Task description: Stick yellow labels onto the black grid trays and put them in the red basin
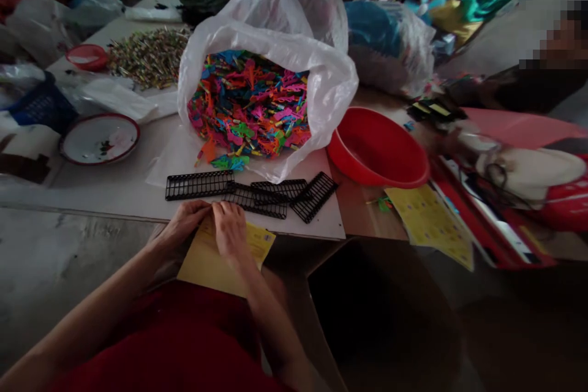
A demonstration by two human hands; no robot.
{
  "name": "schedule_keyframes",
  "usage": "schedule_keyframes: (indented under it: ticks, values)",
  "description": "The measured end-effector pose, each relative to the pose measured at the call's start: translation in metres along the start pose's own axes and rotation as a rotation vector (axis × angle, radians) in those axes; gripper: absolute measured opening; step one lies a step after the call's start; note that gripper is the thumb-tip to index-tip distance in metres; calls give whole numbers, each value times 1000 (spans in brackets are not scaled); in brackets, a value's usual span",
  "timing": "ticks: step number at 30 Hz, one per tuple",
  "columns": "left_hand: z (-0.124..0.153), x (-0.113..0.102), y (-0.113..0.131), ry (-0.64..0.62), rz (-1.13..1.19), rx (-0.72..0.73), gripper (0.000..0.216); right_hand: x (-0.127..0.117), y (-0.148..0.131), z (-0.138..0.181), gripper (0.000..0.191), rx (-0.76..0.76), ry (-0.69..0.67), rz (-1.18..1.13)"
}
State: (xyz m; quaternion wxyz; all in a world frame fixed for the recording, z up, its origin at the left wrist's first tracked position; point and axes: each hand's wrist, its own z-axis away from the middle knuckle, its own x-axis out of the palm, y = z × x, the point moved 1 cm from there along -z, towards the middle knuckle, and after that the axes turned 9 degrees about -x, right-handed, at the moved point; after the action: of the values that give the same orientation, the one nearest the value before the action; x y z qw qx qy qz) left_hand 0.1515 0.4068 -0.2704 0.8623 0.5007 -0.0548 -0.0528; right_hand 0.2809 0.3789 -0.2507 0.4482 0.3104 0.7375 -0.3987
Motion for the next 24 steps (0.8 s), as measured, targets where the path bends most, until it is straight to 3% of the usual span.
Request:
schedule_keyframes:
  ticks: [5, 13, 17, 22, 24]
  values:
    - [2, 1, -12, -9, 81, -84, 28, 23, 3, 29, 42, -49, 110, 3]
    - [-1, -4, -7, -166, 141, -189, 39, 16, 17, 14, 20, -141, 196, -279]
    - [-7, -12, -12, -90, -150, -102, 37, -10, 15, 25, 16, -186, 235, -460]
    - [-11, -24, -14, 3, -334, -71, 29, -73, 31, 53, 10, 186, 705, -678]
    - [-7, -21, -1, -10, -307, -36, 30, -86, 38, 55, 8, 238, 737, -631]
